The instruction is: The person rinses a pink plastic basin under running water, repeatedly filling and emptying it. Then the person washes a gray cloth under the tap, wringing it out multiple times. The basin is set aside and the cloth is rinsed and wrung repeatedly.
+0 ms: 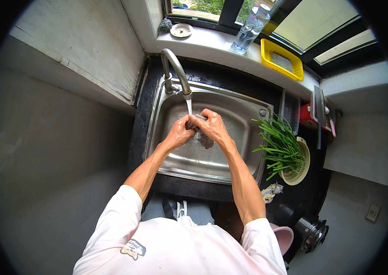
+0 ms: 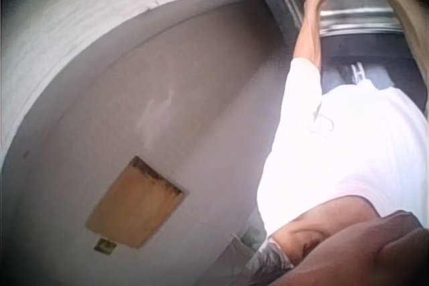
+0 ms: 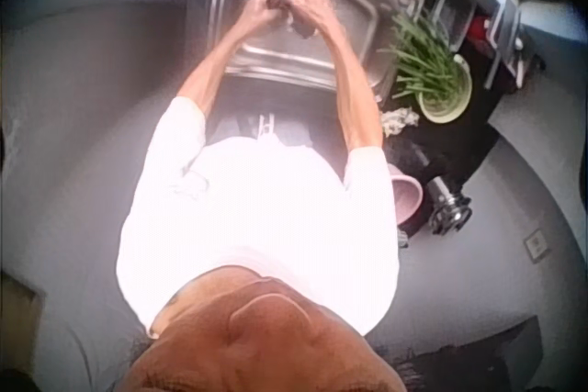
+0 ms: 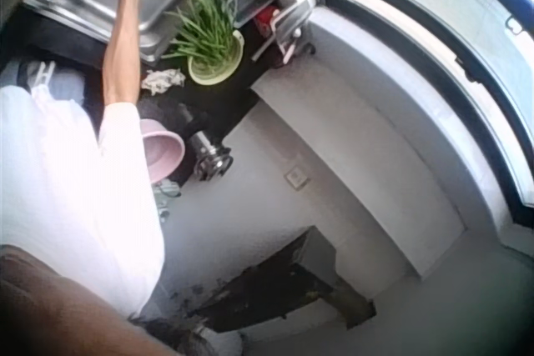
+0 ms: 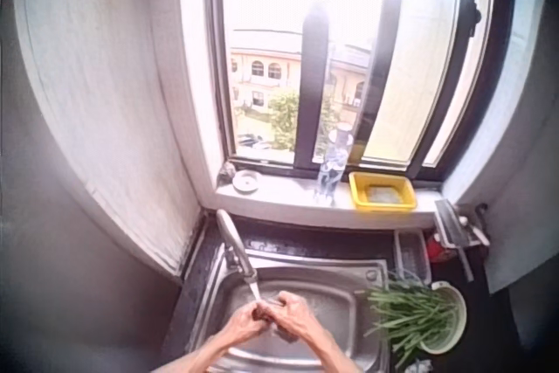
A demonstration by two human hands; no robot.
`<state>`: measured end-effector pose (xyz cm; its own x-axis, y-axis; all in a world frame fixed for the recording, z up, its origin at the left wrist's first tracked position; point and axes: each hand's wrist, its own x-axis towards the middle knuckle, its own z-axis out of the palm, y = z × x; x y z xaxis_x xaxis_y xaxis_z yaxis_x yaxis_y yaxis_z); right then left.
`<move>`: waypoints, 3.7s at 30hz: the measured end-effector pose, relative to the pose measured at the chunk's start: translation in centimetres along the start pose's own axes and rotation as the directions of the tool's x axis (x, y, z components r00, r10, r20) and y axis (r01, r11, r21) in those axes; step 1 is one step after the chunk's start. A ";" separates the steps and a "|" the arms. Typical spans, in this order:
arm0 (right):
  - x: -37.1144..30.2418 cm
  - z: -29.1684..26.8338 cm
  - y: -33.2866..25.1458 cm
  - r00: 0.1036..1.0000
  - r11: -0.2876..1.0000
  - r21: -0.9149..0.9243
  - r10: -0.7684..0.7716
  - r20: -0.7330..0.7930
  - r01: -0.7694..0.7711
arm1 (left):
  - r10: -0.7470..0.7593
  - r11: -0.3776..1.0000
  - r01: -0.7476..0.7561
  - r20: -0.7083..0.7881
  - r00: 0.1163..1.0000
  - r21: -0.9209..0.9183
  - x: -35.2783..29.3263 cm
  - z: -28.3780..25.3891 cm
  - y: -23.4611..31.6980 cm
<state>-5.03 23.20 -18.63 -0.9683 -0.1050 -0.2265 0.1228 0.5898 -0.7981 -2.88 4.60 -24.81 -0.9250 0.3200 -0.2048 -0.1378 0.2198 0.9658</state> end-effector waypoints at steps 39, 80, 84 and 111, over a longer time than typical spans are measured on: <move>-5.0 -2.8 -3.8 0.992 0.291 0.948 -0.028 -0.125 0.128 | 0.043 0.977 -0.126 -0.422 0.906 -0.171 -7.1 -1.7 0.9; 8.5 18.5 15.6 0.994 0.995 0.075 0.073 -0.087 -0.066 | -0.419 0.659 0.348 -0.059 0.906 0.667 6.9 1.5 -14.7; 10.7 16.4 16.5 0.878 0.987 -0.138 0.006 -0.479 -0.082 | -0.436 0.841 0.450 -0.115 0.892 0.300 9.3 -0.7 -12.2; 2.2 18.7 13.3 0.867 0.968 0.072 -0.181 -0.464 0.241 | 0.138 0.635 -0.090 0.002 0.990 0.767 1.0 2.8 -13.5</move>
<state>-1.43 15.80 -40.16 -0.9627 0.1735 0.2075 -0.0989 0.4882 -0.8671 -0.94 4.56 -38.48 -0.9345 0.3489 -0.0699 0.2673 0.8180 0.5093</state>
